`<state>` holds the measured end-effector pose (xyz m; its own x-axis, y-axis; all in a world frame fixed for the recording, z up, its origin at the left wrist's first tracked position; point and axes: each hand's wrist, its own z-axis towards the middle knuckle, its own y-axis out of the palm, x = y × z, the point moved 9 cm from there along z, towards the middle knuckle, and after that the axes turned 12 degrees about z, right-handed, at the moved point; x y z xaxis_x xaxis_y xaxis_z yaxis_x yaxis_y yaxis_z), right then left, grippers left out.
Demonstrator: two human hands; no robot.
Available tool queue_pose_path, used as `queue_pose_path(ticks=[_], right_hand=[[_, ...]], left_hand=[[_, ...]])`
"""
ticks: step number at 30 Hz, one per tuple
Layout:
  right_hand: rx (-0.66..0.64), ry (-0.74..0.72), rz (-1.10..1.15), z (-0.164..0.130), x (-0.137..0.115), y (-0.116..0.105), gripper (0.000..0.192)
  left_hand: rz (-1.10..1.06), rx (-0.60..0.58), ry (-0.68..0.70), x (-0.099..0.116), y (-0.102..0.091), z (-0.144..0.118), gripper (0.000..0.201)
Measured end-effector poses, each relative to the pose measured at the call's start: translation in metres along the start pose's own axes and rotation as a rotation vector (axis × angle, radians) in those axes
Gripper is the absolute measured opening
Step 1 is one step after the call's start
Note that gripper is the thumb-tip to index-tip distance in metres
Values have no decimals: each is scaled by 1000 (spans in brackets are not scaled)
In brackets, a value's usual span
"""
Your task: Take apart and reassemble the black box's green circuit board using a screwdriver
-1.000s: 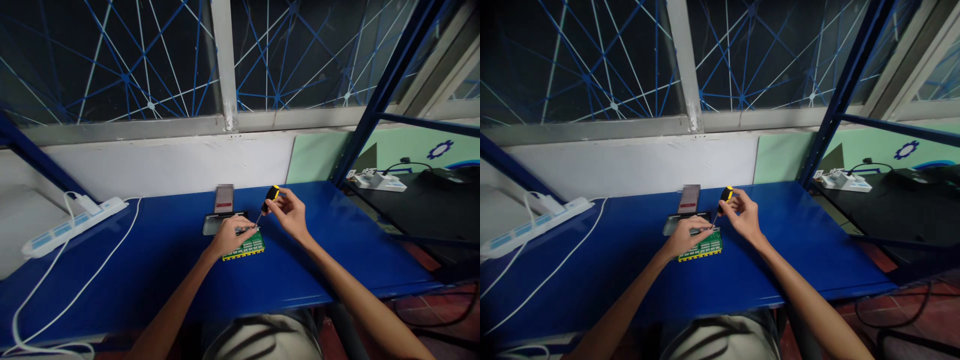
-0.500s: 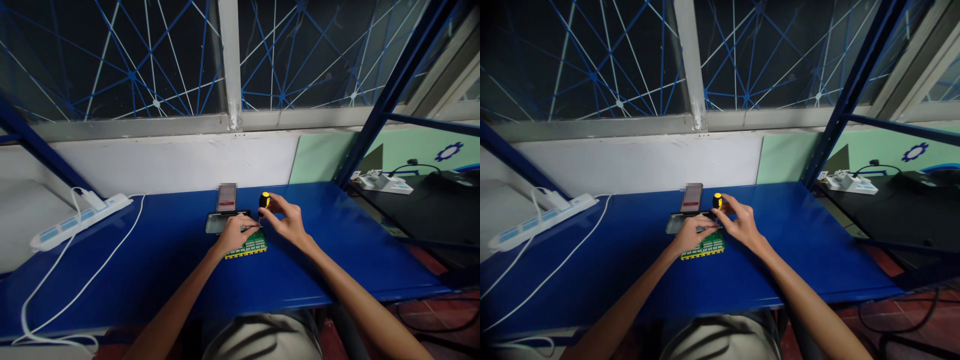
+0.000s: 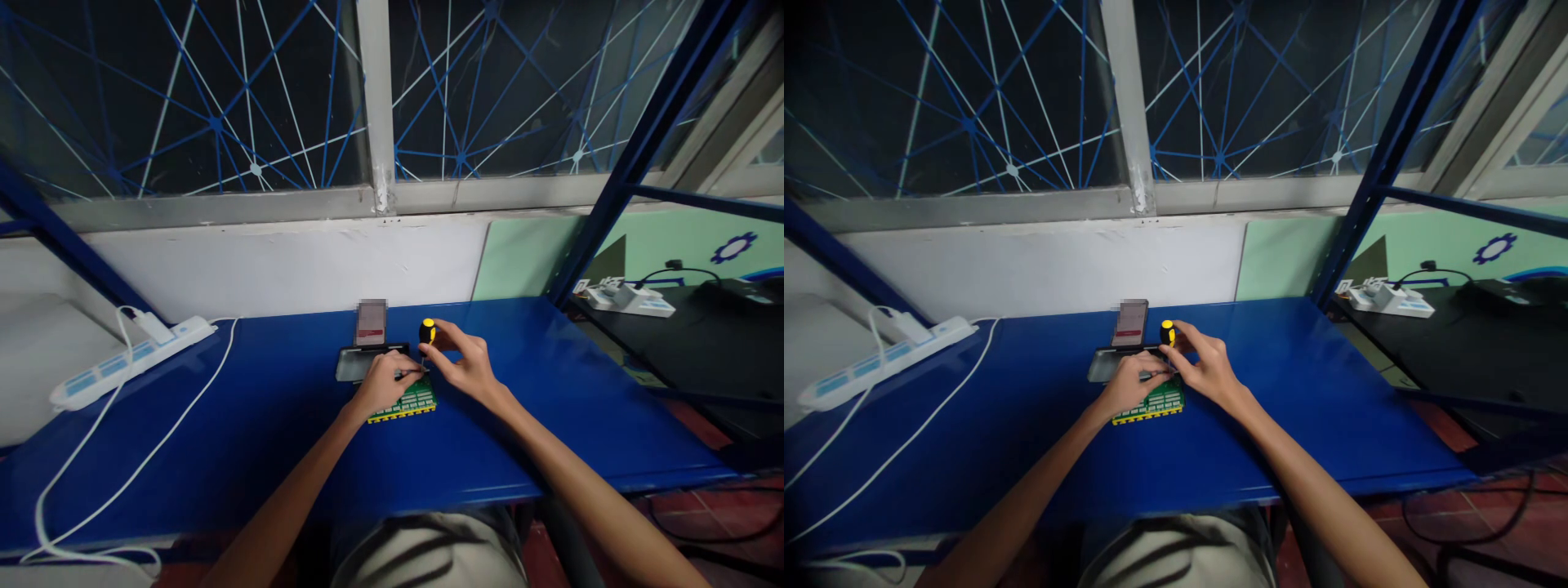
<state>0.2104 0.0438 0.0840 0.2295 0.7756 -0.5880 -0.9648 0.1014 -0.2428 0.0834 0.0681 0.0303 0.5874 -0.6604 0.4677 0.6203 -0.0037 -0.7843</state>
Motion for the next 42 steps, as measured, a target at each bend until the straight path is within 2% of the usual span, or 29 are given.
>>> queue_pose_path(ticks=[9, 15, 20, 26, 35, 42], right_hand=[[-16, 15, -6, 2, 0, 5, 38], [-186, 16, -133, 22, -8, 13, 53], [-340, 31, -96, 26, -9, 23, 52], [-307, 63, -36, 17, -5, 24, 61], [-218, -29, -137, 14, -5, 20, 56], [-252, -10, -121, 13, -10, 21, 61]], left_hand=[[22, 35, 2, 0, 0, 1, 10], [24, 27, 12, 4, -1, 1, 12], [46, 21, -2, 5, -1, 1, 14], [61, 15, 0, 4, 0, 0, 15], [48, 92, -29, -1, -5, 2, 6], [52, 60, 0, 5, -4, 2, 11]])
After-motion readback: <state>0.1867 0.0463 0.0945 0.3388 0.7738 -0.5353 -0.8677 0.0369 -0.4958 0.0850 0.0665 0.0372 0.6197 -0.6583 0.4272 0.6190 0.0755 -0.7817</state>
